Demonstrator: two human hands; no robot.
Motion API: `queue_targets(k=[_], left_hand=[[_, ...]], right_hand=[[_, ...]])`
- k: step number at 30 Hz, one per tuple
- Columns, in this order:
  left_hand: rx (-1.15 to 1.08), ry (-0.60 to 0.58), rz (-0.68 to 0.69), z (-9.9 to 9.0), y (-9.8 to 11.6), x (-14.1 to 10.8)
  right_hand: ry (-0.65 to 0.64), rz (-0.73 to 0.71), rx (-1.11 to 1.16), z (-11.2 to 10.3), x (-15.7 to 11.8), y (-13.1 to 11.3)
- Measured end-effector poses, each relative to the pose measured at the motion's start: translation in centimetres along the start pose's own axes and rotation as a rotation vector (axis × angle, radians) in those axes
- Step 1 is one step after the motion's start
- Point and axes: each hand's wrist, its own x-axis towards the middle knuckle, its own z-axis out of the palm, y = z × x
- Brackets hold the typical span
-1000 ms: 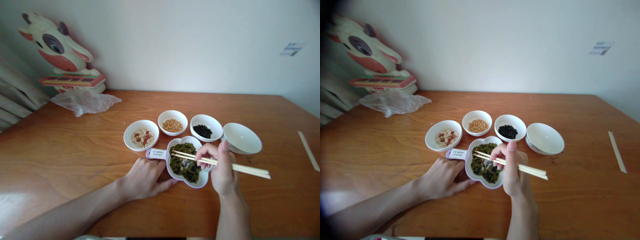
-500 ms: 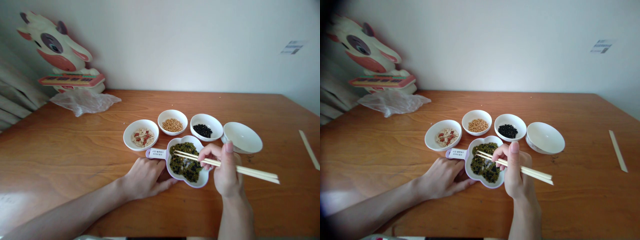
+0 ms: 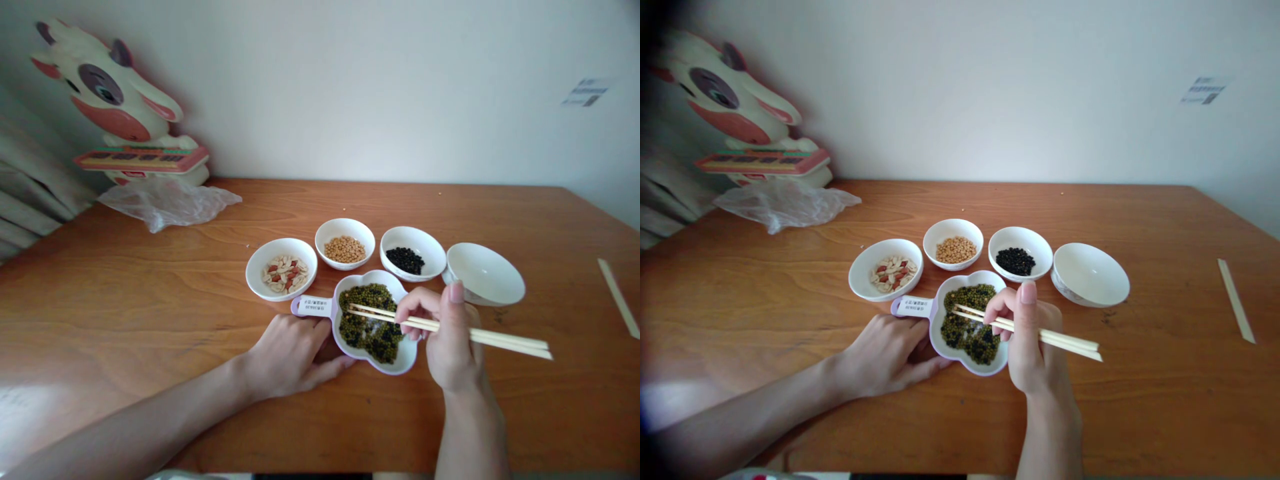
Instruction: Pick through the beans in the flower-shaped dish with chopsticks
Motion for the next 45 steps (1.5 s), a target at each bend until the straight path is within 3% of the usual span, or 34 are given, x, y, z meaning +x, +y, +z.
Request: queue_targets(k=[11, 17, 25, 31, 37, 41, 45], left_hand=[[0.005, 0.005, 0.002, -0.2, 0.1, 0.1], [0.001, 0.006, -0.009, -0.2, 0.1, 0.1], [-0.015, 0.016, -0.021, -0.1, 0.1, -0.1], [-0.025, 0.002, -0.017, -0.1, 0.0, -0.1], [-0.016, -0.013, -0.03, -0.2, 0.1, 0.0], [-0.014, -0.039, -0.04, -0.3, 0.1, 0.1], [-0.014, -0.027, -0.032, -0.3, 0.1, 0.1]], right_hand=[[0.094, -0.003, 0.005, 0.3, -0.1, -0.8], [0.167, -0.119, 0.033, 0.0, 0.3, -0.6], [0.531, -0.277, 0.145, 2.3, 2.6, -2.3], [0.516, -0.203, 0.083, 3.3, 3.7, -2.2], [0.596, -0.201, 0.048, 0.3, 1.4, -1.7], [0.447, -0.125, -0.008, -2.1, 0.3, -1.1], [0.31, -0.039, -0.057, -2.8, 0.7, 0.1]])
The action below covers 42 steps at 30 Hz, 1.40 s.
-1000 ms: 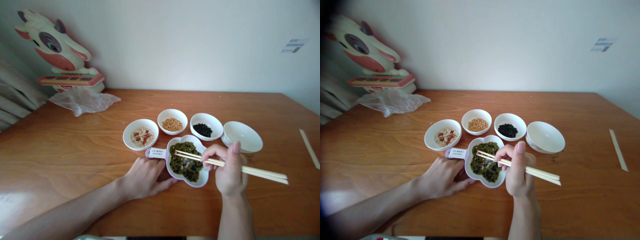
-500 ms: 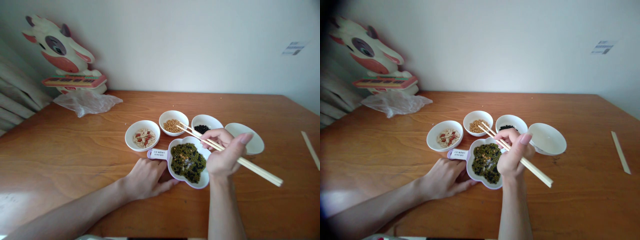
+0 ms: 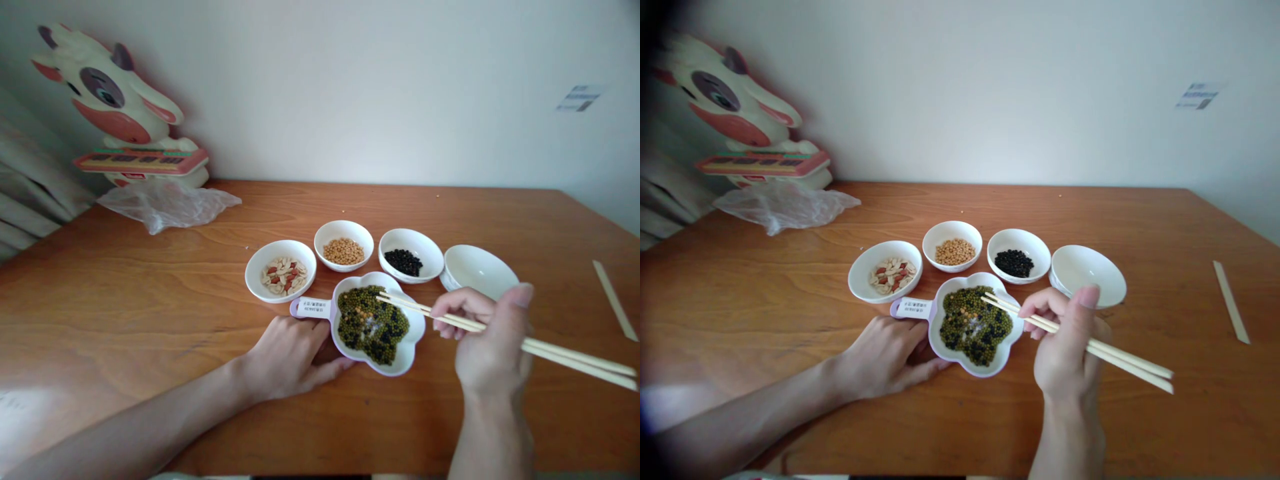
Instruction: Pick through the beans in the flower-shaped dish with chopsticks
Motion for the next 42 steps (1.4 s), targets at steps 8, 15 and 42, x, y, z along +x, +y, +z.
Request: queue_targets(k=[8, 15, 42], left_hand=[[-0.007, 0.032, 0.016, 0.1, 0.0, 0.0], [0.01, 0.022, 0.016, 0.2, 0.0, 0.0], [0.02, 0.017, 0.028, 0.2, 0.0, 0.0]], right_hand=[[-0.09, 0.058, -0.032, 0.5, -0.1, 0.7], [-0.072, 0.041, -0.072, -0.1, -1.0, -1.1], [-0.308, -0.048, 0.014, 1.0, -1.3, -0.9]])
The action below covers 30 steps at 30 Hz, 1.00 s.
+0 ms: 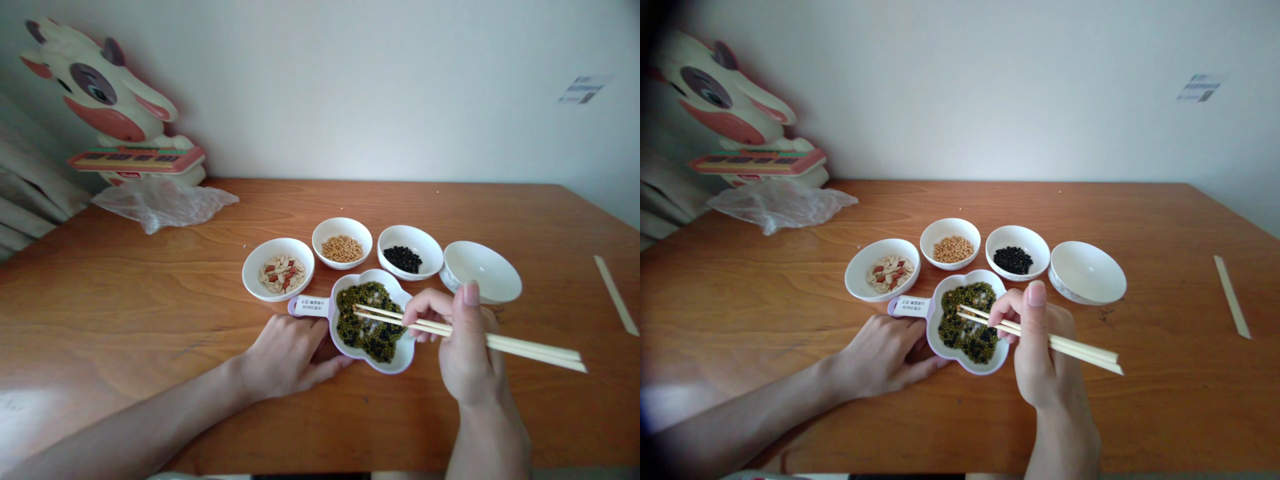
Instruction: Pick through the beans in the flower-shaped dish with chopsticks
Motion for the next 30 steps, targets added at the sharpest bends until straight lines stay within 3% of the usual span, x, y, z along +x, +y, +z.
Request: queue_targets(k=[30], left_hand=[[0.001, 0.03, 0.009, 0.15, -0.07, 0.01]], right_hand=[[0.043, 0.021, -0.027, 0.62, -0.05, -0.16]])
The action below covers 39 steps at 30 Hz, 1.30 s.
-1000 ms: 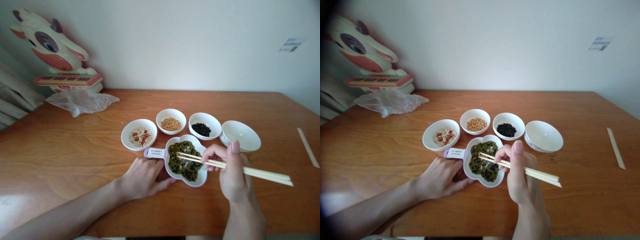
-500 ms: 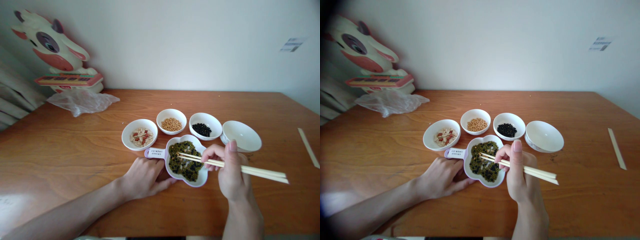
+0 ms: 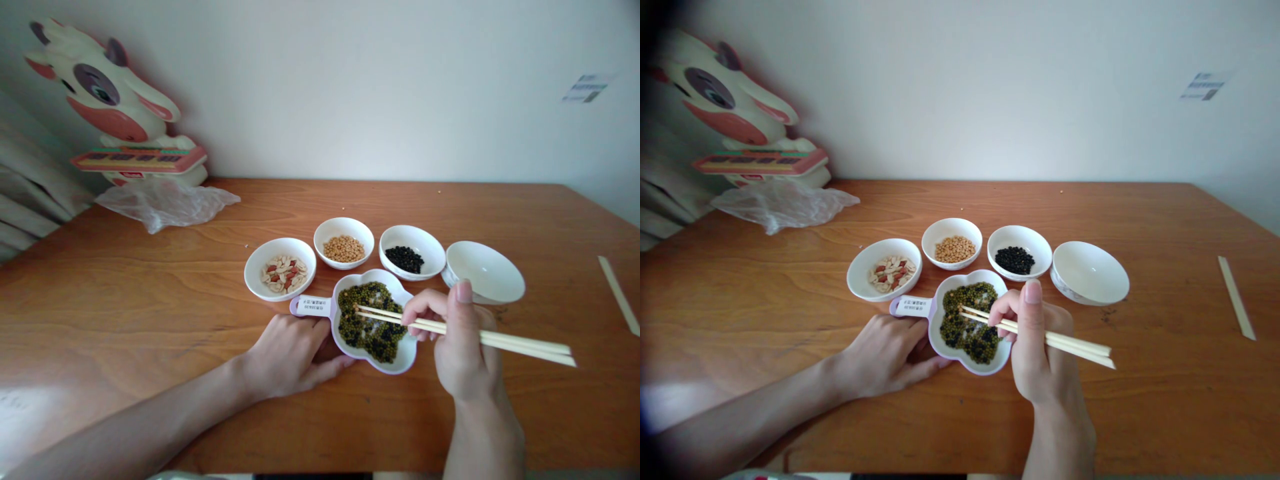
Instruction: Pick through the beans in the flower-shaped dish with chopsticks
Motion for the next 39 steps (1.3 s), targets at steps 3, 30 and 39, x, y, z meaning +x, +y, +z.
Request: queue_targets(k=[3, 30, 39], left_hand=[[-0.006, 0.0, 0.004, 0.0, 0.0, 0.0], [0.004, -0.026, -0.021, -0.3, 0.1, 0.0], [-0.01, 0.005, 0.003, 0.0, 0.0, -0.1]], right_hand=[[0.02, -0.033, 0.004, 0.0, 0.1, 0.1], [0.16, -0.091, 0.085, -0.9, 0.2, 0.5], [0.0, 0.036, 0.095, 0.4, 0.3, 0.6]])
